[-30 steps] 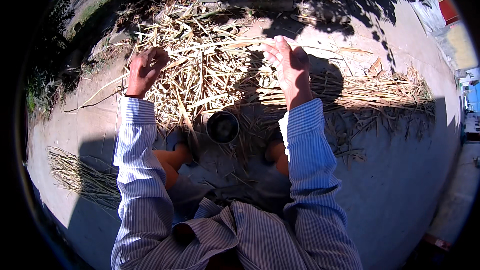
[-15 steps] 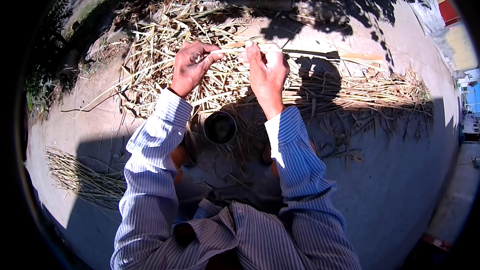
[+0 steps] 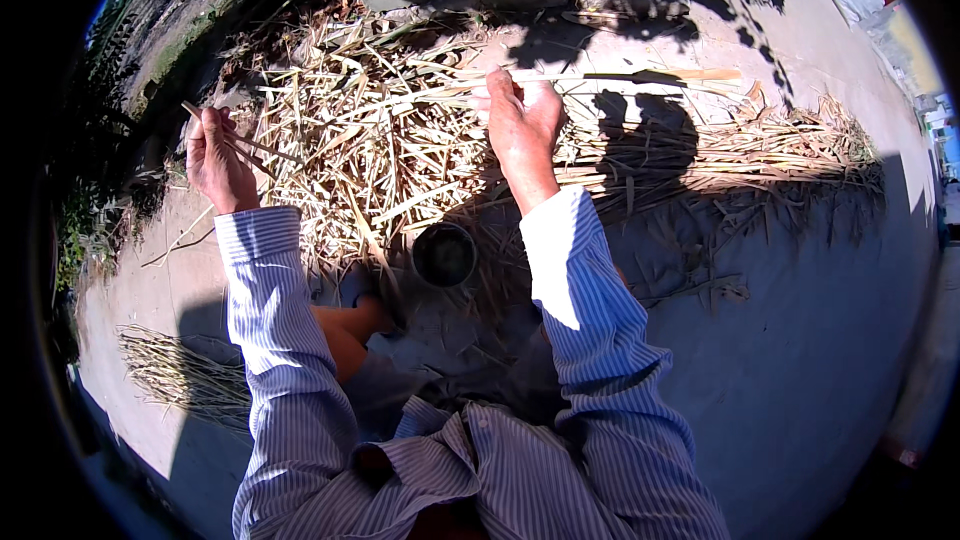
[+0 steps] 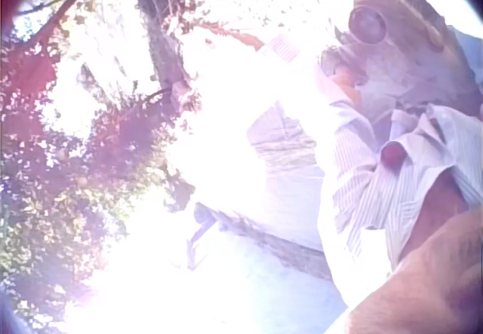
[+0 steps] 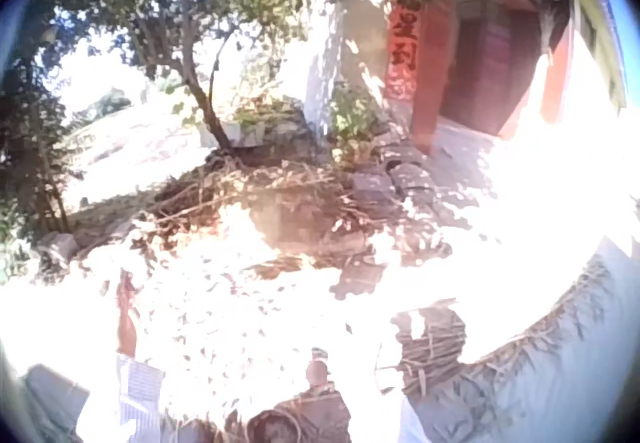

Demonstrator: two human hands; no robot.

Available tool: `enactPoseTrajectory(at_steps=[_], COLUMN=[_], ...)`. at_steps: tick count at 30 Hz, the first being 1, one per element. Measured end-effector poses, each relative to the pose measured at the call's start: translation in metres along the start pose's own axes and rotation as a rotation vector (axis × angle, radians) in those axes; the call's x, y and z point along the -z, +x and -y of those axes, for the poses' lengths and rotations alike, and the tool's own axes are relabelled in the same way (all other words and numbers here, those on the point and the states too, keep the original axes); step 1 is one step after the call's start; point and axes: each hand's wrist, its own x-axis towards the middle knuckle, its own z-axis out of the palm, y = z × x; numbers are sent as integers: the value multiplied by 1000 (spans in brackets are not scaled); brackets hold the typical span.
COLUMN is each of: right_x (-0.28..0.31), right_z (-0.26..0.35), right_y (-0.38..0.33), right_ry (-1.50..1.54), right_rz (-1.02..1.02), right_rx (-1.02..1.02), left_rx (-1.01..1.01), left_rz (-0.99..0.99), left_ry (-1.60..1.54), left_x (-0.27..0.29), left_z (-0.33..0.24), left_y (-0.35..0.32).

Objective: The person sits on a concrete surface outdoors and repeatedly picks up dried plant stalks. They strip the stalks by hand, separating the fibrous material from the core, and place the processed stalks into a pile on the ground.

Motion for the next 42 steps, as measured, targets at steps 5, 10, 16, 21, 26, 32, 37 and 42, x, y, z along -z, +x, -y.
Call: enactPoseTrajectory(at_steps=[5,10,16,21,26,32,37,42], right_x=[9,-2,-1,6,-20,-6,-14,-20], right_z=[3,2,-2,2,-8,-1,-4,-4], right_y=[3,-5,0,3,-23,-12,-16,-19], right_ry=[75,50,167,174,170,222,190,183], right_rz=[92,150,118,122,345,370,331,343], right_rx=[-70,-179,-184,-215,-268,-249,-262,-267], left_rx=[-215,-523,-354,-149,-358,-127,-264,-17], left_rz=[194,802,995,967,975,927,953,788], left_ry=[658,1029,902,835,757,633,679,632], left_x=[19,-33,-30,-16,-63,-47,-66,-73], left_z=[3,2,3,8,-3,1,-1,3], left_y=[6,-41,-41,-36,-79,-62,-82,-101])
